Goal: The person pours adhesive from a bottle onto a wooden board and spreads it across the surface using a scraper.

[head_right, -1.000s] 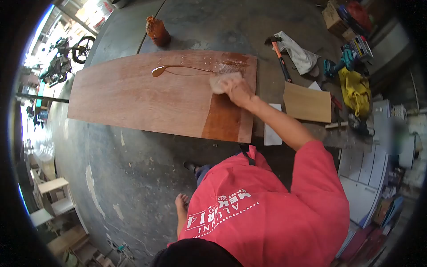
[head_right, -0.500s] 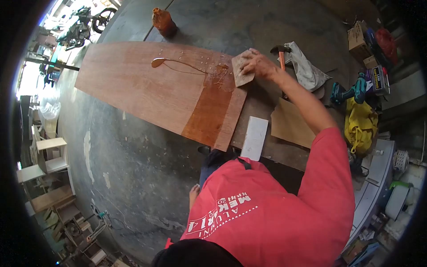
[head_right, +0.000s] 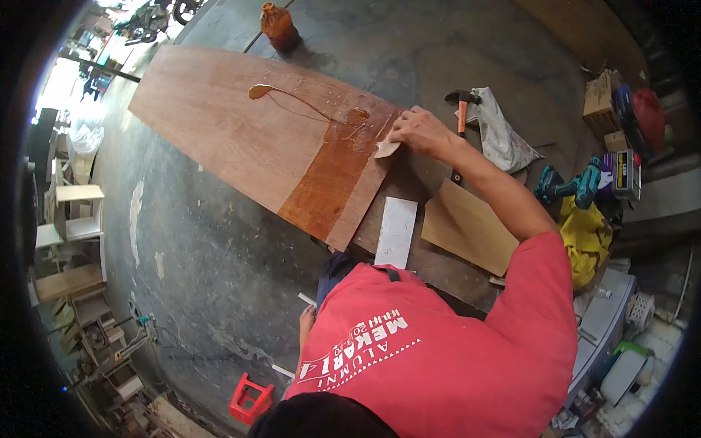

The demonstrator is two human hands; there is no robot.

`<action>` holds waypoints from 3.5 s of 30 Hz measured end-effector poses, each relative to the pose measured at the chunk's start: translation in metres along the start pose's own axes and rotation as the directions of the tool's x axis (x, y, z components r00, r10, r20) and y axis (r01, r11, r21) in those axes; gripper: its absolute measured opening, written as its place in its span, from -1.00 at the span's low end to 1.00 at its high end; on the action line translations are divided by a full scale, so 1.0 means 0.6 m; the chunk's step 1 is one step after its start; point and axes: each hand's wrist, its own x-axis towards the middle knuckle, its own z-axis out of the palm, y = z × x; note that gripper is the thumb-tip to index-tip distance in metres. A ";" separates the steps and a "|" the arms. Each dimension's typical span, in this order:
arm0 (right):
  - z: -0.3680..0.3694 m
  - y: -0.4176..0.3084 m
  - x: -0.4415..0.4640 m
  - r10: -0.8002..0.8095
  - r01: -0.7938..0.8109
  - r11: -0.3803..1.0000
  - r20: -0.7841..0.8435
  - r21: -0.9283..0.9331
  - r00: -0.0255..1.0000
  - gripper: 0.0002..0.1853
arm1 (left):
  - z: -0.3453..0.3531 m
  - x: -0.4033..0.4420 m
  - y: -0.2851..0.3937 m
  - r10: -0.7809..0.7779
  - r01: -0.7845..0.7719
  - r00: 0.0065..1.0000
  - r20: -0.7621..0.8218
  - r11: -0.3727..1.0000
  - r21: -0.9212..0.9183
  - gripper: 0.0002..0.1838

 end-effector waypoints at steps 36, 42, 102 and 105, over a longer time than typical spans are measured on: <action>0.036 -0.051 0.048 0.000 0.010 0.995 -0.093 0.104 0.996 -0.48 | 0.360 -0.327 0.302 0.936 -0.921 0.259 0.239 0.165 0.352 -0.04; -0.002 -0.021 -0.065 -0.056 0.055 0.998 0.108 0.020 0.993 -0.50 | 0.441 -0.326 0.306 0.910 -0.808 0.311 0.274 0.101 0.580 0.14; 0.058 -0.336 -0.010 0.164 -0.136 0.979 -0.197 0.150 0.966 -0.51 | 0.288 -0.042 -0.400 -0.249 0.010 0.945 -0.212 0.670 -0.742 -0.36; 0.087 -0.380 -0.018 0.015 -0.009 0.997 -0.086 0.073 0.996 -0.62 | 0.309 -0.024 -0.433 -0.179 0.047 0.975 -0.130 0.742 -0.668 -0.37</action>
